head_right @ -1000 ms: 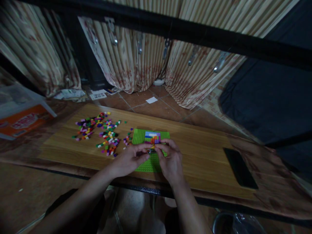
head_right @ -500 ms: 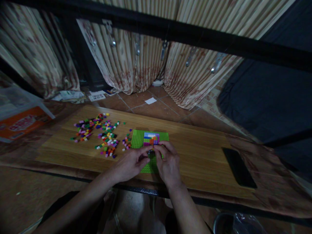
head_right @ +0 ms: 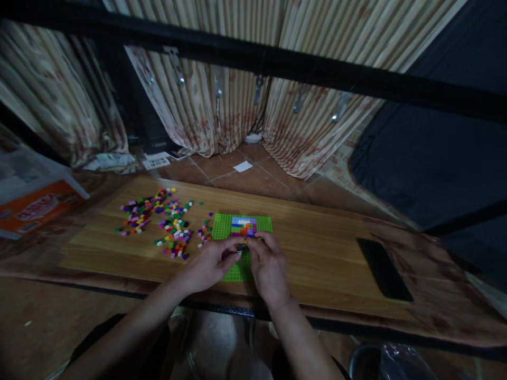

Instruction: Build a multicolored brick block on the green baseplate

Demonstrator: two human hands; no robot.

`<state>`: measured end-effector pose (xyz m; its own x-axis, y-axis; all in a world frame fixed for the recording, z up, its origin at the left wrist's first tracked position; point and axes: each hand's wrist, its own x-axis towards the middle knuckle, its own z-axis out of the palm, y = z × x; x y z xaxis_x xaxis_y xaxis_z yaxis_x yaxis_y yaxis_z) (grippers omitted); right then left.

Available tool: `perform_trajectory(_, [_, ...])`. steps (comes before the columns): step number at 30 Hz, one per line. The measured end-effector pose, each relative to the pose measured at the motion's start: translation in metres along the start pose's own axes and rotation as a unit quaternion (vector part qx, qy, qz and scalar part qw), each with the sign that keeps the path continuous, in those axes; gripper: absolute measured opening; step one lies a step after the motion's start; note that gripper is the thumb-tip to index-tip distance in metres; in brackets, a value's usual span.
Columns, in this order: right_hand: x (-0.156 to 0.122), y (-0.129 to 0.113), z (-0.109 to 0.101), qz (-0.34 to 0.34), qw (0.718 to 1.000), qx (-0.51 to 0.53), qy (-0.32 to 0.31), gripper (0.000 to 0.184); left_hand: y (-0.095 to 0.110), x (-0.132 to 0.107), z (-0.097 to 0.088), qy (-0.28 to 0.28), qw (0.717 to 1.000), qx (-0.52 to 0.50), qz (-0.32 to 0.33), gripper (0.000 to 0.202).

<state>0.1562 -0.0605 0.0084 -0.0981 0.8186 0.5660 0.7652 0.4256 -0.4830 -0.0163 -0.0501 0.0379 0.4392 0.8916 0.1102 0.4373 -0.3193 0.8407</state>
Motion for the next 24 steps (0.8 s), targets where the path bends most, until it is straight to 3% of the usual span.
perform_trajectory(3, [0.001, -0.003, -0.003, 0.017, 0.999, 0.033, 0.013, 0.02, -0.01, 0.004, -0.002, 0.052, 0.995, -0.088, -0.02, 0.031])
perform_trajectory(6, [0.006, -0.005, -0.006, 0.047, 0.993, 0.08, 0.07, 0.018, -0.018, 0.008, -0.004, 0.11, 0.981, -0.155, -0.043, 0.02])
perform_trajectory(11, [0.017, 0.0, -0.01, 0.132, 0.965, 0.164, 0.156, 0.016, -0.021, 0.012, -0.005, 0.152, 0.973, -0.162, -0.062, 0.023])
perform_trajectory(15, [0.019, 0.006, -0.008, 0.169, 0.957, 0.174, 0.159, 0.018, -0.019, 0.015, -0.005, 0.163, 0.972, -0.157, -0.066, 0.025])
perform_trajectory(24, [0.022, 0.009, 0.004, 0.16, 0.962, 0.174, 0.139, 0.017, -0.012, 0.023, -0.003, 0.155, 0.955, -0.233, -0.096, 0.025])
